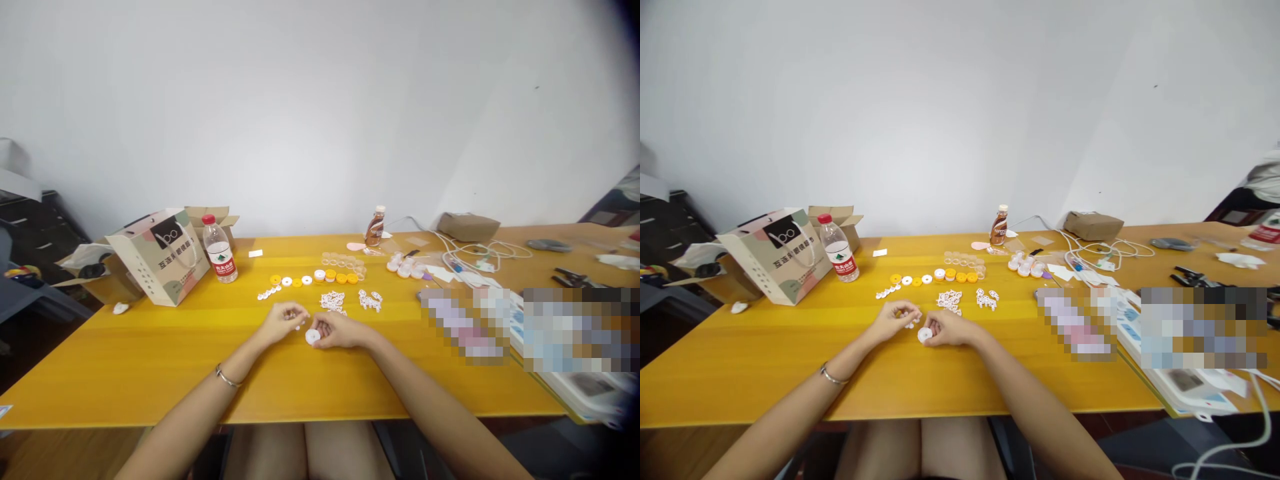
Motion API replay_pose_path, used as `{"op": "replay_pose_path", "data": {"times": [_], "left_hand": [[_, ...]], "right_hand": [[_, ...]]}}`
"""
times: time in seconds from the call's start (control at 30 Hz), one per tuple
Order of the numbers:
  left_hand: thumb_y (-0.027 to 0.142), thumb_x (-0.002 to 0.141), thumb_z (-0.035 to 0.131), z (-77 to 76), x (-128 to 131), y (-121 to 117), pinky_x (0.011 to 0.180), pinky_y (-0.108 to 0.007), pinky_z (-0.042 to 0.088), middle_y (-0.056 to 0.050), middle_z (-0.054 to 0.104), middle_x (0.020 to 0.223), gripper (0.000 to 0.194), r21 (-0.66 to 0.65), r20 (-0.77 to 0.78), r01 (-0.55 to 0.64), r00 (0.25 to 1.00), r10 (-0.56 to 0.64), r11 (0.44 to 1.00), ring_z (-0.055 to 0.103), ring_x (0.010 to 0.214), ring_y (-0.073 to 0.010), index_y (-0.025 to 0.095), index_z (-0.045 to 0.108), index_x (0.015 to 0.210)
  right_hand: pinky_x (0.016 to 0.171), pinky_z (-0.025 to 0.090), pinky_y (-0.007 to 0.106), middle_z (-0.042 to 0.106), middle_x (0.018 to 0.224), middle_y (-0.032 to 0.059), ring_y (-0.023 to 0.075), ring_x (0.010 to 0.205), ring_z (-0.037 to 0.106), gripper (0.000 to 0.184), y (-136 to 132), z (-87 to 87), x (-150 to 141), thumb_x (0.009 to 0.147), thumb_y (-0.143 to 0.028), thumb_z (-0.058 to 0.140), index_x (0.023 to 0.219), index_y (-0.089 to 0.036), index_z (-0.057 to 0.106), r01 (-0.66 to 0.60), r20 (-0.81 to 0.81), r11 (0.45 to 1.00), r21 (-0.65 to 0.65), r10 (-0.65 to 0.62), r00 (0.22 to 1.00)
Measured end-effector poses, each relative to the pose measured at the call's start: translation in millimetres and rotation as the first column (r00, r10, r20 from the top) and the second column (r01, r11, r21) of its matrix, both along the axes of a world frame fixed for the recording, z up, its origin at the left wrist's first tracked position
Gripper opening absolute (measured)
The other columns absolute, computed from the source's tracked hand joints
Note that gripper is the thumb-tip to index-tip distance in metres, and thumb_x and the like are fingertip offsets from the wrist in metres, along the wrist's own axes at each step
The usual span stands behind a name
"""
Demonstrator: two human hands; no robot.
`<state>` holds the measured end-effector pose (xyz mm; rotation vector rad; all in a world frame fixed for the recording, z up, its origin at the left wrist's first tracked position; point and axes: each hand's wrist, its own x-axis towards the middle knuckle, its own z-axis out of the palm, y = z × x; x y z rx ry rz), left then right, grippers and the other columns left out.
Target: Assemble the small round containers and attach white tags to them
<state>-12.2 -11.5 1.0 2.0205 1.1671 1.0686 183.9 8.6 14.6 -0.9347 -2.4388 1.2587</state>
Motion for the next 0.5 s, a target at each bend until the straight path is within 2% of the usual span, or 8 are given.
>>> {"op": "replay_pose_path", "data": {"times": [0.1, 0.2, 0.27, 0.5], "left_hand": [[0.035, 0.076, 0.054, -2.0, -8, 9, 0.058, -0.021, 0.044, -0.004, 0.065, 0.068, 0.025, -0.059, 0.061, -0.086, 0.994, 0.090, 0.994, 0.056, 0.059, -0.0113, 0.012, 0.063, 0.075], [0.032, 0.074, 0.053, -6.6, -17, 17, 0.066, -0.023, 0.044, -0.004, 0.065, 0.071, 0.022, -0.024, 0.018, -0.206, 0.978, 0.207, 0.978, 0.057, 0.068, -0.0134, 0.012, 0.063, 0.073], [0.030, 0.074, 0.053, -10.8, -21, 22, 0.064, -0.023, 0.044, -0.004, 0.064, 0.069, 0.020, -0.021, -0.021, -0.256, 0.967, 0.256, 0.966, 0.056, 0.065, -0.0134, 0.012, 0.063, 0.072], [0.026, 0.071, 0.052, -18.2, -24, 30, 0.056, -0.021, 0.041, -0.001, 0.062, 0.062, 0.017, -0.059, -0.092, -0.213, 0.974, 0.207, 0.975, 0.053, 0.057, -0.0109, 0.012, 0.063, 0.069]], "right_hand": [[0.052, 0.037, 0.020, 0.052, 0.065, -0.0035, 0.0092, 0.058, 0.048, 0.027, -1, -0.1, 0, 0.061, -0.026, 0.065, 0.082, -0.016, 0.052, 0.008, 0.001, 1.000, -0.019, -0.008, 1.000], [0.052, 0.037, 0.020, 0.053, 0.066, -0.0032, 0.0093, 0.059, 0.048, 0.028, -1, -0.3, -1, 0.061, -0.026, 0.065, 0.083, -0.016, 0.052, 0.019, 0.007, 1.000, -0.008, -0.019, 1.000], [0.053, 0.037, 0.020, 0.053, 0.067, -0.0031, 0.0094, 0.059, 0.048, 0.028, -1, -0.2, -1, 0.060, -0.026, 0.066, 0.083, -0.016, 0.052, 0.021, 0.016, 1.000, 0.006, -0.021, 1.000], [0.053, 0.036, 0.020, 0.053, 0.068, -0.0031, 0.0094, 0.060, 0.048, 0.028, -1, -2.1, -1, 0.060, -0.026, 0.065, 0.083, -0.016, 0.052, 0.016, 0.012, 0.999, 0.038, -0.016, 1.000]]}}
